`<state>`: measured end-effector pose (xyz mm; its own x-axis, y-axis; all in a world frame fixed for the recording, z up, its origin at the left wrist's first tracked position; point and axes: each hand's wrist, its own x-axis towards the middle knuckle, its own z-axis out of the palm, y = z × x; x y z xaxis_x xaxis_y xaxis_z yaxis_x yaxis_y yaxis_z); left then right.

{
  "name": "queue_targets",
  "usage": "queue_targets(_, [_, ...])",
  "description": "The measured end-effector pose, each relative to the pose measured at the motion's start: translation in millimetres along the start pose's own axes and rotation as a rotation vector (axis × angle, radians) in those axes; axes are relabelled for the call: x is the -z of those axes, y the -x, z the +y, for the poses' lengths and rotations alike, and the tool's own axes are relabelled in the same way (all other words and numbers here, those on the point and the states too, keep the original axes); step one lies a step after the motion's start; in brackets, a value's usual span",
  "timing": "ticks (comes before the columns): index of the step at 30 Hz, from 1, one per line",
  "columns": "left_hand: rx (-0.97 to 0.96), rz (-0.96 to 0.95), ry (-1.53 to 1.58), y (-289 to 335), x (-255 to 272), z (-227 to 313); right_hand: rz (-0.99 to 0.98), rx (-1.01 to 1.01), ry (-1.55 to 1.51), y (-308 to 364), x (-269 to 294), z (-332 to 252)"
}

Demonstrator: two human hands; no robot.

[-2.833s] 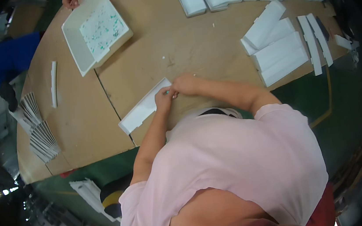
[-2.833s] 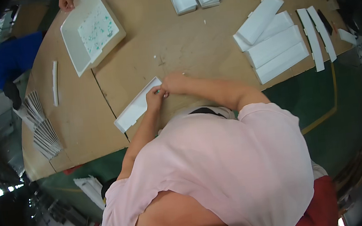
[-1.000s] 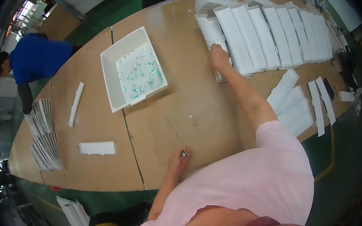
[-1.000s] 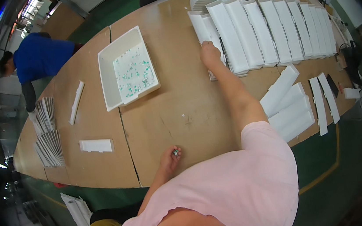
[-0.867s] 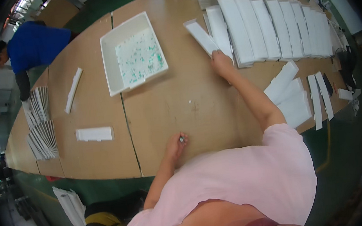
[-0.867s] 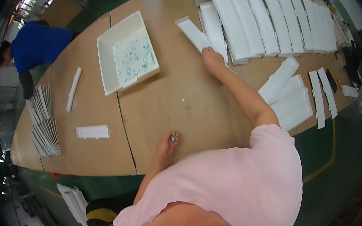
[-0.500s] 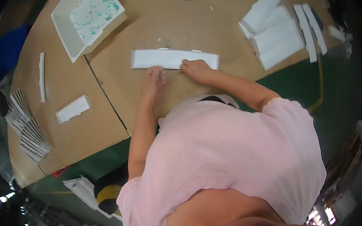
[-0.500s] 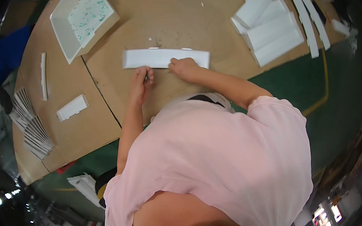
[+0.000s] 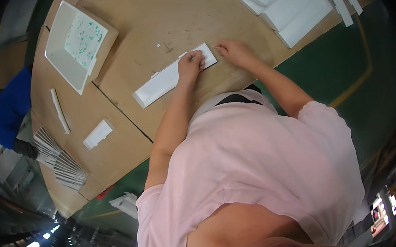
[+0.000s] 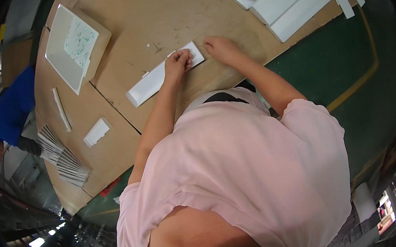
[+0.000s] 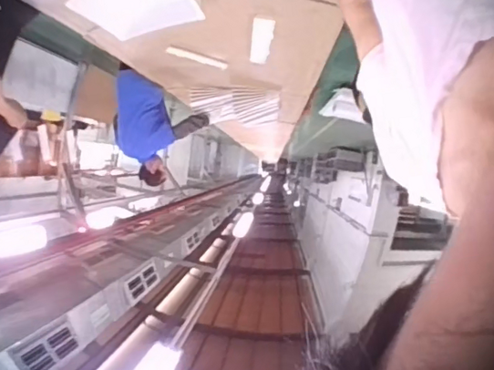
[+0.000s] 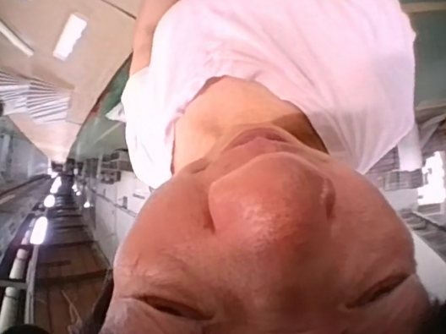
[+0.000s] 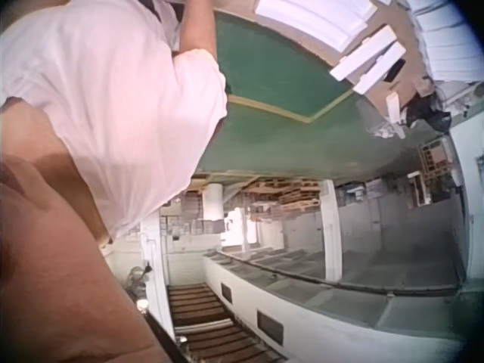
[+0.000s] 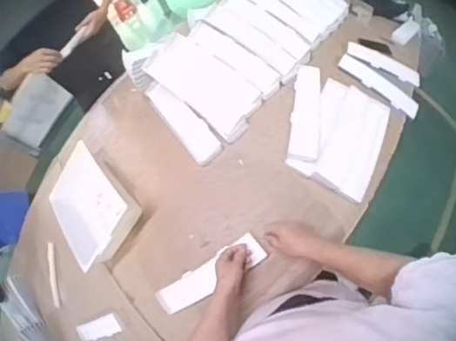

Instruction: The recorder is assembling small green fasteners into white plastic components on a long assembly table.

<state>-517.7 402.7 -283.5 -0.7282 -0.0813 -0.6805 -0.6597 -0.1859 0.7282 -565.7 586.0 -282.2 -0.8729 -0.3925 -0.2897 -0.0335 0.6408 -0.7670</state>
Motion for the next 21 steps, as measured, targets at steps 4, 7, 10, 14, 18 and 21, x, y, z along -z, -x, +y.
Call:
queue_targets(4, [-0.003,0.039,-0.025,-11.4,-19.4,4.3,0.001,0.129,-0.010,-14.5,-2.1,8.7])
queue_targets(7, [0.030,0.063,-0.076,-14.3,-21.7,3.7,-0.032,0.253,0.028,-19.3,0.6,14.8])
queue_targets(10, [0.042,0.072,-0.035,-14.8,-22.3,-1.4,-0.055,0.319,0.027,-22.8,2.1,18.7])
queue_targets(14, [-0.007,0.042,0.006,-16.5,-23.8,-17.2,-0.260,0.352,0.170,-36.0,5.7,17.8])
queue_targets(18, [-0.008,0.123,-0.138,-13.8,-31.0,-13.6,-0.350,0.412,0.221,-42.4,13.9,11.6])
queue_targets(21, [0.001,0.123,-0.160,-9.7,-33.8,-4.5,-0.416,0.333,-0.041,-43.9,15.7,24.5])
